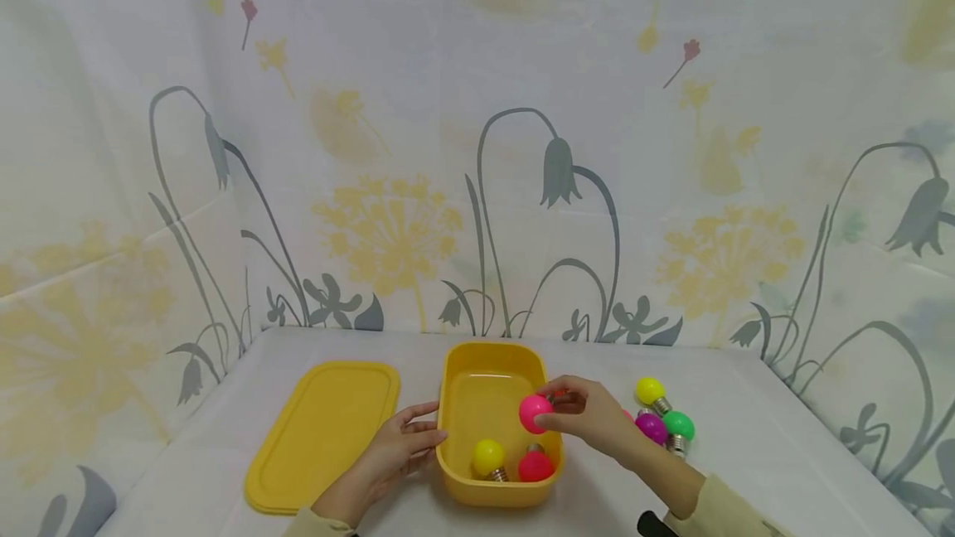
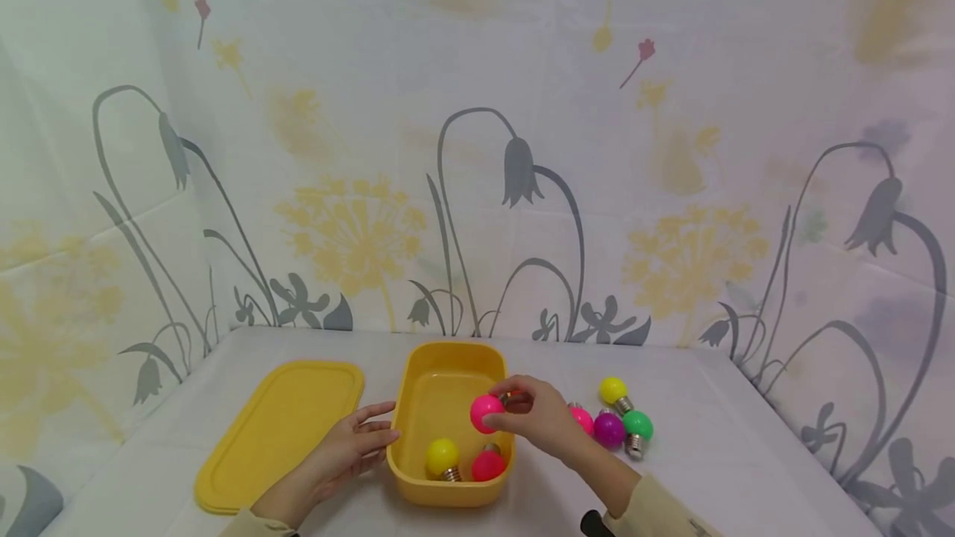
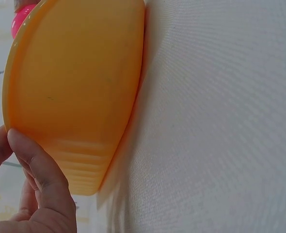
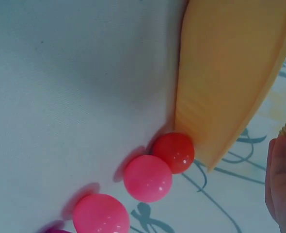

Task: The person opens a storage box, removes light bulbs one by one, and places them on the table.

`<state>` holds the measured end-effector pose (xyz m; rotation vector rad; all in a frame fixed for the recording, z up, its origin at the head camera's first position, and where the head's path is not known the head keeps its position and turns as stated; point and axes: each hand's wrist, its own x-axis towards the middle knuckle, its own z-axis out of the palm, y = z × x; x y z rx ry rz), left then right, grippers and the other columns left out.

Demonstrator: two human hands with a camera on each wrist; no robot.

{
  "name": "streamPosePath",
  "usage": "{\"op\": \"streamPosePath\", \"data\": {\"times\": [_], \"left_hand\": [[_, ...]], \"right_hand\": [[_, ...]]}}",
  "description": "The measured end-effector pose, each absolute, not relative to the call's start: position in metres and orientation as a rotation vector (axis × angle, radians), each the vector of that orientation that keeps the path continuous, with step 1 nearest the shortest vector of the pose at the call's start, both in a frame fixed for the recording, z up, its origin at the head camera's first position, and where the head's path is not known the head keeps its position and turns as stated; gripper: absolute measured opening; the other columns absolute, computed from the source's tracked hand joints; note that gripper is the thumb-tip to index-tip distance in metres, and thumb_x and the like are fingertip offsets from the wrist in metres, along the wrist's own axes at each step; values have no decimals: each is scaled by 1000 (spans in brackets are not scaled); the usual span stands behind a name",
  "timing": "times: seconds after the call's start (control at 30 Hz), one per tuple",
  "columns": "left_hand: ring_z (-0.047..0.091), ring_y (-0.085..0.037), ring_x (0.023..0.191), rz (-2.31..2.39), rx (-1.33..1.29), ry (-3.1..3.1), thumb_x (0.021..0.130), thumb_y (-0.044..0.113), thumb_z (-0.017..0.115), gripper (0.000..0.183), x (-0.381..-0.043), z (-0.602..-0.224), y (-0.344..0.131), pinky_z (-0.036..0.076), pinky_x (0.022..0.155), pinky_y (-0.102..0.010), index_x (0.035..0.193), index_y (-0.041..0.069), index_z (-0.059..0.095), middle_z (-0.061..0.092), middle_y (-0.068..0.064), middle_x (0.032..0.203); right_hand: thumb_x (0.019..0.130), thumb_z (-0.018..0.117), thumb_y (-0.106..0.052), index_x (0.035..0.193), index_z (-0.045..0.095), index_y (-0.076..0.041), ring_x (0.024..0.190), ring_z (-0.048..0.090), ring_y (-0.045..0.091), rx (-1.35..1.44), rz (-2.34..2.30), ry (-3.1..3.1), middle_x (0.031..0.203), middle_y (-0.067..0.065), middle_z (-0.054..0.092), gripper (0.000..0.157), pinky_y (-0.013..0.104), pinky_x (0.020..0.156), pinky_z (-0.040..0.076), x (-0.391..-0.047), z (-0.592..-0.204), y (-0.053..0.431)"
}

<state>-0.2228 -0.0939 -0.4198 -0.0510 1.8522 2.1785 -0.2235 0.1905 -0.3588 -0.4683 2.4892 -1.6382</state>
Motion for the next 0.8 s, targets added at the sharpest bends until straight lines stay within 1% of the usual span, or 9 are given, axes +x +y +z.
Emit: {"op": "streamPosePath", "data": {"times": [0.07,0.17,0.27,0.4,0.8], "left_hand": [[58,-14,71,2176,-53,1852,84,5,68,59,-223,-420,-94,52,66,-25,135,-4,39,57,-11,100],[58,-14,71,2179,-56,1838,84,6,68,59,-224,-419,-95,52,66,-25,135,-4,39,57,-11,101],[58,-14,72,2180,-50,1838,84,6,69,59,-223,-419,-95,52,66,-25,135,-4,40,57,-11,101],[58,-14,72,2181,-37,1837,84,6,68,59,-223,-420,-95,52,66,-24,135,-5,39,57,-11,99],[58,-13,71,2199,-24,1825,85,4,67,57,-224,-421,-95,52,65,-23,134,-5,39,56,-10,99]], "right_hand": [[78,76,-25,108,62,-3,92,59,24,-444,-1659,2492,102,10,61,40,35,79,52,-223,-360,192],[77,77,-25,108,62,-3,94,60,25,-400,-1684,2513,110,13,60,41,36,79,52,-221,-361,194],[77,77,-24,108,62,-3,96,60,26,-361,-1700,2534,113,14,59,41,36,79,53,-221,-364,197],[77,77,-23,108,61,-3,97,60,27,-314,-1706,2557,109,11,60,40,36,79,52,-220,-370,203],[74,79,-23,105,64,-5,94,62,25,-75,-1719,2675,106,9,61,38,37,78,53,-219,-379,216]]}}
